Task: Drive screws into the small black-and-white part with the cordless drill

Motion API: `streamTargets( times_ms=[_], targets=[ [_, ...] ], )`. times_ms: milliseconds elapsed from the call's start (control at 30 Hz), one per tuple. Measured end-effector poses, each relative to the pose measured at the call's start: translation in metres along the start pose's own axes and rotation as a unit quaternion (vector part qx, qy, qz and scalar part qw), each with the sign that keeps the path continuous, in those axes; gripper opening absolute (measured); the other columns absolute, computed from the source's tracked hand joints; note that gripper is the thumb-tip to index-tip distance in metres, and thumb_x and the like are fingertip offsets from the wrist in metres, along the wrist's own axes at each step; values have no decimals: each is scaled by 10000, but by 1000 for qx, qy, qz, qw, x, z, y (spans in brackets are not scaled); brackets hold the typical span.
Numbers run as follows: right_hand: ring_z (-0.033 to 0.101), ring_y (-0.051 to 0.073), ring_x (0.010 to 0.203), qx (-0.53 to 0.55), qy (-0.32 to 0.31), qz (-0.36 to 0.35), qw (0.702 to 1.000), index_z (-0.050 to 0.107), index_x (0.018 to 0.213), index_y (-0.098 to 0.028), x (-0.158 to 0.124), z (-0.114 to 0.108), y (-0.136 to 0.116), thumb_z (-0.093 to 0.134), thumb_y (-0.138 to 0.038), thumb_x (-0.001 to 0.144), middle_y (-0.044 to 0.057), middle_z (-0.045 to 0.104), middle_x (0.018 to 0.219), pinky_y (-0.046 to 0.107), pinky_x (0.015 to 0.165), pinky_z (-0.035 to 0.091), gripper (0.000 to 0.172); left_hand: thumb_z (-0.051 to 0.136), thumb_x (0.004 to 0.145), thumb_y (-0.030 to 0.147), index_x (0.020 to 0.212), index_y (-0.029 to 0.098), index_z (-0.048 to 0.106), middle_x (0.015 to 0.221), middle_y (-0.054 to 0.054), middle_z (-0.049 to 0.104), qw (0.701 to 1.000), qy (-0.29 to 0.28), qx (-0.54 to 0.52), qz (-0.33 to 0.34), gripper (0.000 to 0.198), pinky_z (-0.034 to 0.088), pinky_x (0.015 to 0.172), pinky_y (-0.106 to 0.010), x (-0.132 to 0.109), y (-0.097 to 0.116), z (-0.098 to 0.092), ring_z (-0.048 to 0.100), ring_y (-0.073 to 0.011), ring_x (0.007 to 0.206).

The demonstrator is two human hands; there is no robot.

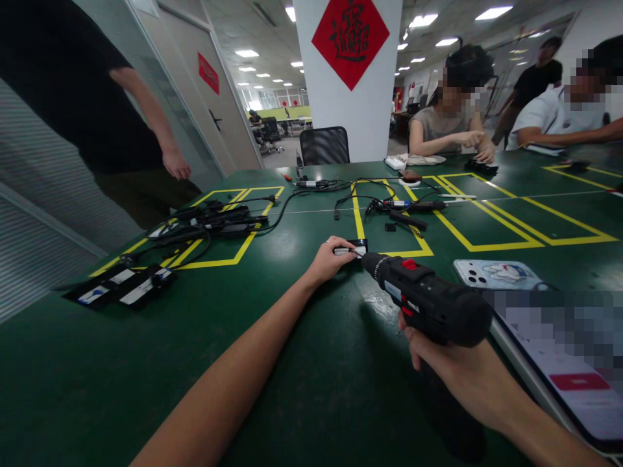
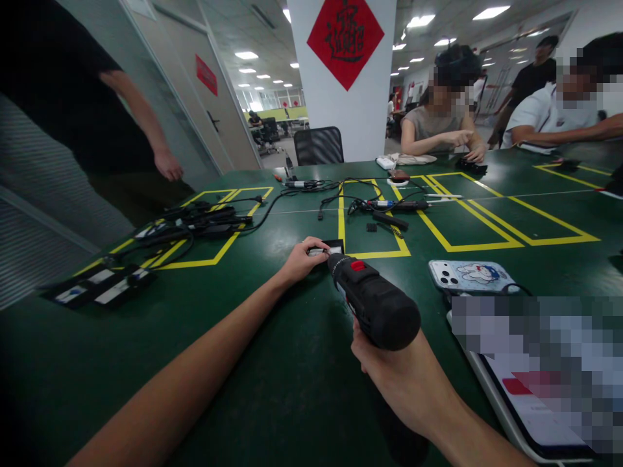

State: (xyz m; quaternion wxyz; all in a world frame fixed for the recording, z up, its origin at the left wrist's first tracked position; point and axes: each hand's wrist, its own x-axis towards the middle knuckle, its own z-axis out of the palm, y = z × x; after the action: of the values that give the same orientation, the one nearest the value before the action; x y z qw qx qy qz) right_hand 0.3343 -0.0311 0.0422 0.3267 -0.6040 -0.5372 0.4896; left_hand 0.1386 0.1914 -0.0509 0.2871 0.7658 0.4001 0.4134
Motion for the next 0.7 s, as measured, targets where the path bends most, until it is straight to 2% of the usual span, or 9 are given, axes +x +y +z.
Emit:
streamTargets(
  times_ms=[367,567,700],
  targets=[
    [562,145,636,-1,-13,5,1000,587,854,-201,3,0,7,526,-358,828,5,600,710,247,522,407,170,683,716,283,845,209,693,939,-26,620,1000,1,0,1,149,450,896,-337,1,-4,0,588,-185,937],
    [571,154,636,10,19,-6,1000,596,918,-198,2,1,5,550,-318,800,0,598,686,259,533,424,175,674,733,304,861,208,695,960,-31,613,1000,-2,1,-1,162,456,879,-327,0,-1,0,589,-182,927],
    [562,146,601,-20,30,6,999,609,844,-190,4,-2,7,529,-339,809,7,607,686,258,514,422,172,673,736,318,864,211,692,960,-28,611,1000,-5,0,-5,167,462,868,-328,-1,1,-1,591,-183,916]
  ],
)
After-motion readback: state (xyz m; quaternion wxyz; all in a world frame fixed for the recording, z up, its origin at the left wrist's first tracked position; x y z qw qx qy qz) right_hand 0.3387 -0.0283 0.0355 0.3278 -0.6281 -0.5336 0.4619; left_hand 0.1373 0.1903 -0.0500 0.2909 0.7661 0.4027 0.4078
